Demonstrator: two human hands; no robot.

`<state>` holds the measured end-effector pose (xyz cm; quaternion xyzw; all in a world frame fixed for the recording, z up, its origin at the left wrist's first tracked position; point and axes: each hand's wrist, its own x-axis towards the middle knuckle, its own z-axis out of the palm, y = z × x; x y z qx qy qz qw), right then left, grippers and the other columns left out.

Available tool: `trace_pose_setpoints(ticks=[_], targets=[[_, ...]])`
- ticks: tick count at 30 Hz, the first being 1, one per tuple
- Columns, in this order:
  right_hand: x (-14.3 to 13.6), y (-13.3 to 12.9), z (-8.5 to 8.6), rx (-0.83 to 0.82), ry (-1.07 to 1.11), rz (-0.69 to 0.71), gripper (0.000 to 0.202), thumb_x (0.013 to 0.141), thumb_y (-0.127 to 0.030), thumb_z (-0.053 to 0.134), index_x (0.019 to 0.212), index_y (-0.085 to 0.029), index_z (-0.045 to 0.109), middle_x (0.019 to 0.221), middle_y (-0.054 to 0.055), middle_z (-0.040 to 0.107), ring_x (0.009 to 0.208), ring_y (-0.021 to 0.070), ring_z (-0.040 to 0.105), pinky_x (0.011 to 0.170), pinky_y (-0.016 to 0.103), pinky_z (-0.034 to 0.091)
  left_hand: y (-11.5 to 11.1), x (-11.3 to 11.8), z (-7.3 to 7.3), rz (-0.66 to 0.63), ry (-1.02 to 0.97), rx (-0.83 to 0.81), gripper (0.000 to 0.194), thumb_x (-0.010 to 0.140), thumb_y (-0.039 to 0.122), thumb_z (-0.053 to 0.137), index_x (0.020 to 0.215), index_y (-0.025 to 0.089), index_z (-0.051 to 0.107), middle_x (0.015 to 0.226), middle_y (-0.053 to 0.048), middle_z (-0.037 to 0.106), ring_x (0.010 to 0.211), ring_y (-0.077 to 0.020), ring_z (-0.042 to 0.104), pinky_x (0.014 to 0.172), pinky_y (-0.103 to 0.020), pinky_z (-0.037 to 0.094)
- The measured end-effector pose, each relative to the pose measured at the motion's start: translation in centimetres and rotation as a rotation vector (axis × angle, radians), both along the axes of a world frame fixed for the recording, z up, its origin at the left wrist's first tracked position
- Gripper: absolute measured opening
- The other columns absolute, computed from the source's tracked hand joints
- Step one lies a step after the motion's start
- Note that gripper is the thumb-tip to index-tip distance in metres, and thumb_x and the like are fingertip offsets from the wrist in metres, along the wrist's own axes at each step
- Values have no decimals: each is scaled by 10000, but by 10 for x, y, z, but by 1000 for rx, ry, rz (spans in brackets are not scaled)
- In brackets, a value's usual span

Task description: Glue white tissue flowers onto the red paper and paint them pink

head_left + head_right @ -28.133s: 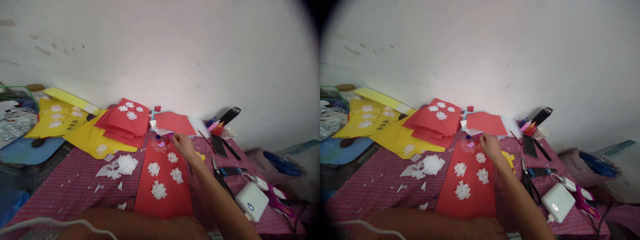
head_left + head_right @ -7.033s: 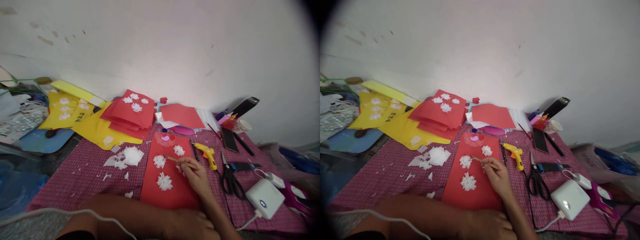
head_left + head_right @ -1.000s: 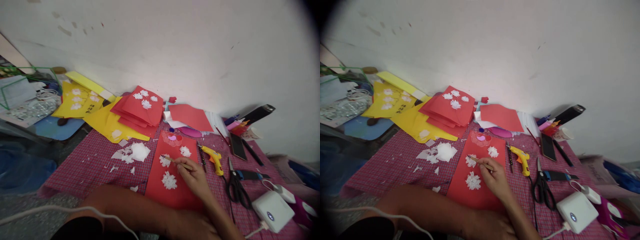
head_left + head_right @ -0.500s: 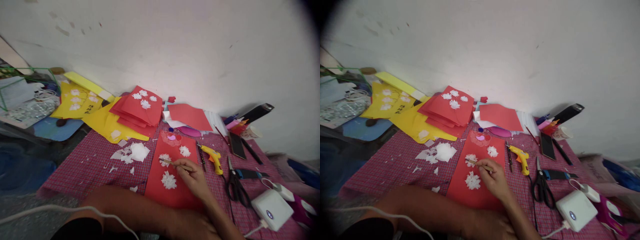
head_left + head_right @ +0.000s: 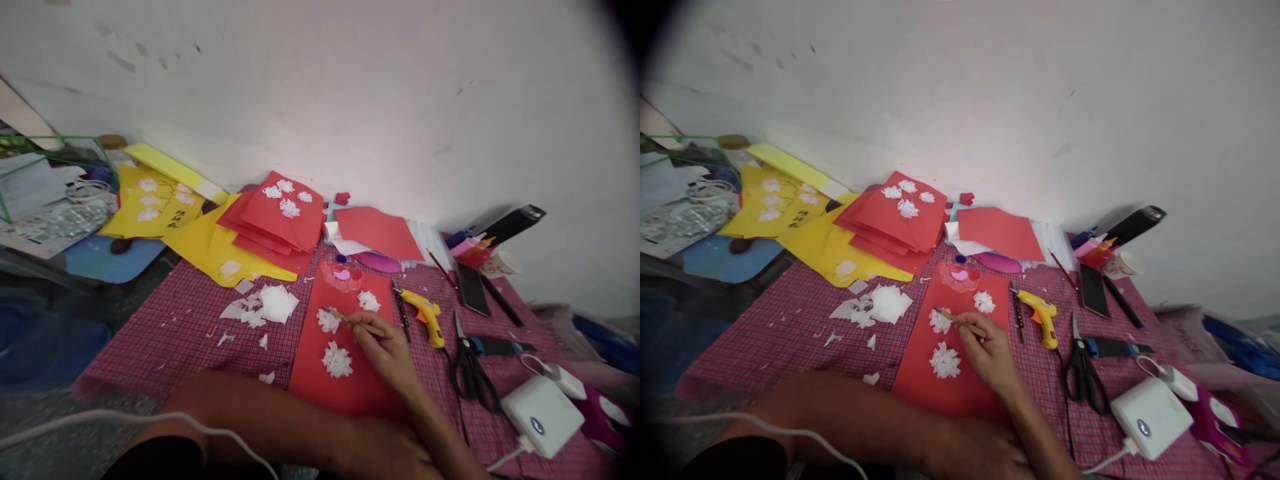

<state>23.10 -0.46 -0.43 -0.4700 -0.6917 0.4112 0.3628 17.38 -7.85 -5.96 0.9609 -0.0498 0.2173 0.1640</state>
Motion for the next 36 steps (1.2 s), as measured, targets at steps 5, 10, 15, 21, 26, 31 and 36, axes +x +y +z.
trace_pose_setpoints(ticks=[5,10,15,21,26,31,36], targets=[[2,-4,5,-7,53,26,138,921,-283,619,952,-222,739,819,21,706,712,180,629,629,267,472,-2,2,-3,-18,21,-28,94,825,169,662,760,237,669,853,-26,685,851,-175,673,728,-279,549],[8,-10,5,-47,82,24,135,907,-265,615,916,-222,743,789,14,694,679,168,610,609,257,462,-4,2,-4,-16,-18,3,116,808,156,665,874,244,703,861,-15,683,856,-187,668,722,-298,543],[13,-12,0,-51,110,29,125,898,-245,618,872,-213,735,755,9,668,646,156,577,595,252,449,-4,-2,2,-2,-15,32,105,812,147,667,830,249,686,849,-5,678,845,-182,659,732,-300,537],[12,-11,-2,-69,116,-4,130,920,-282,629,942,-221,742,805,22,700,683,166,608,615,259,462,-5,-1,2,8,-6,43,90,807,171,688,840,255,686,844,2,676,838,-171,658,736,-292,536],[12,-12,-2,-68,108,31,134,906,-264,620,894,-220,745,791,20,694,680,167,611,624,266,472,-6,0,1,10,-2,46,112,802,156,678,823,265,682,841,6,674,828,-169,655,723,-290,528],[12,-12,-1,-84,161,-26,124,881,-277,642,886,-206,743,759,22,693,639,165,590,585,268,459,-5,-2,4,3,11,48,90,814,175,677,801,264,673,825,4,671,839,-174,660,731,-296,525],[13,-13,0,-89,152,-25,118,893,-264,641,908,-207,744,767,20,684,650,164,581,596,272,449,-4,-1,4,-13,0,30,83,808,183,663,784,261,680,812,-4,673,822,-178,662,721,-300,523]])
